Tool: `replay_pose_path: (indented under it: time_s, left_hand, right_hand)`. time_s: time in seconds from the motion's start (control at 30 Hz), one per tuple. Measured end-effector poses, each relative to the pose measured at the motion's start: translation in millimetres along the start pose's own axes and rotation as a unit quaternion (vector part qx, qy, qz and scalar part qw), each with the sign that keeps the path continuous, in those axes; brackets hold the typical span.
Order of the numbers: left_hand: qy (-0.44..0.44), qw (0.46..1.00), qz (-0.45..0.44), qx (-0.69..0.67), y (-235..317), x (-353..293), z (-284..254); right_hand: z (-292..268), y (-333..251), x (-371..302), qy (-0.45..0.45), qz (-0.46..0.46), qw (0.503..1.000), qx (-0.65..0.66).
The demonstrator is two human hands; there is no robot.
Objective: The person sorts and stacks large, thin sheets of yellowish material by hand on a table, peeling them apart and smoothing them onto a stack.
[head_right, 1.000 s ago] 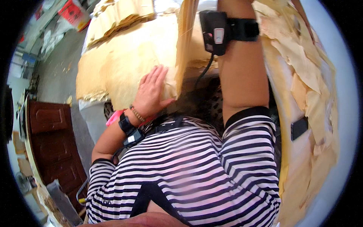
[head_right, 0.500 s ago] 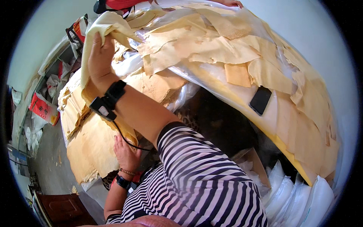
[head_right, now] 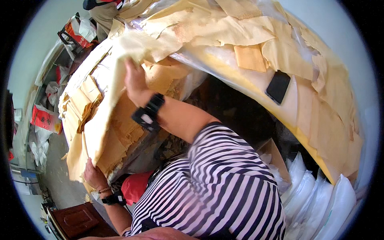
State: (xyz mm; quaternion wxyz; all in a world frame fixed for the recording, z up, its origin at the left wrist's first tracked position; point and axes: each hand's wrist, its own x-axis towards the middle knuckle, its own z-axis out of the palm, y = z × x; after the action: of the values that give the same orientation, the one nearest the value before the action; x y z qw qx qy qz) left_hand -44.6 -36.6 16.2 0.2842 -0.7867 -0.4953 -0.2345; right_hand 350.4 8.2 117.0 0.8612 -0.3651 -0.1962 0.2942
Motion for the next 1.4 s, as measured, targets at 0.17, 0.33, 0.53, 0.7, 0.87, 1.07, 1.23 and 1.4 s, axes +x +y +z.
replay_pose_path:
  time_s: [0.17,0.33,0.53,0.7,0.87,1.07,1.23,1.4]
  left_hand:
    - [-0.122,0.989,-0.035,-0.078,19.5,-23.2,16.4]
    - [-0.083,0.988,-0.062,-0.113,9.0,-44.4,36.4]
    - [-0.075,0.991,-0.061,-0.093,18.3,-37.6,35.6]
    - [-0.061,0.99,-0.061,-0.11,20.5,-37.0,39.9]
    - [-0.051,0.991,-0.063,-0.107,10.3,-45.8,37.1]
    - [-0.025,0.991,-0.055,-0.117,16.9,-41.6,43.3]
    - [-0.027,0.99,-0.064,-0.122,14.3,-46.7,44.5]
    - [-0.024,0.99,-0.068,-0.118,17.7,-44.9,40.9]
  right_hand:
    - [-134.5,-39.8,-10.2,-0.259,0.38,0.844,-0.277]
    - [-228.5,-208.5,77.1,-0.228,-0.239,0.604,-0.725]
    - [-354.6,-345.6,111.2,0.248,-0.019,0.334,-0.909]
    - [-429.8,-327.7,97.2,0.215,0.007,0.354,-0.91]
    - [-410.9,-340.9,106.6,0.185,0.091,0.426,-0.881]
    - [-434.9,-397.6,90.3,0.35,-0.018,0.3,-0.887]
    - [-458.5,-431.7,32.0,0.522,0.019,0.267,-0.81]
    - [-524.5,-439.0,7.2,0.445,0.125,0.401,-0.791]
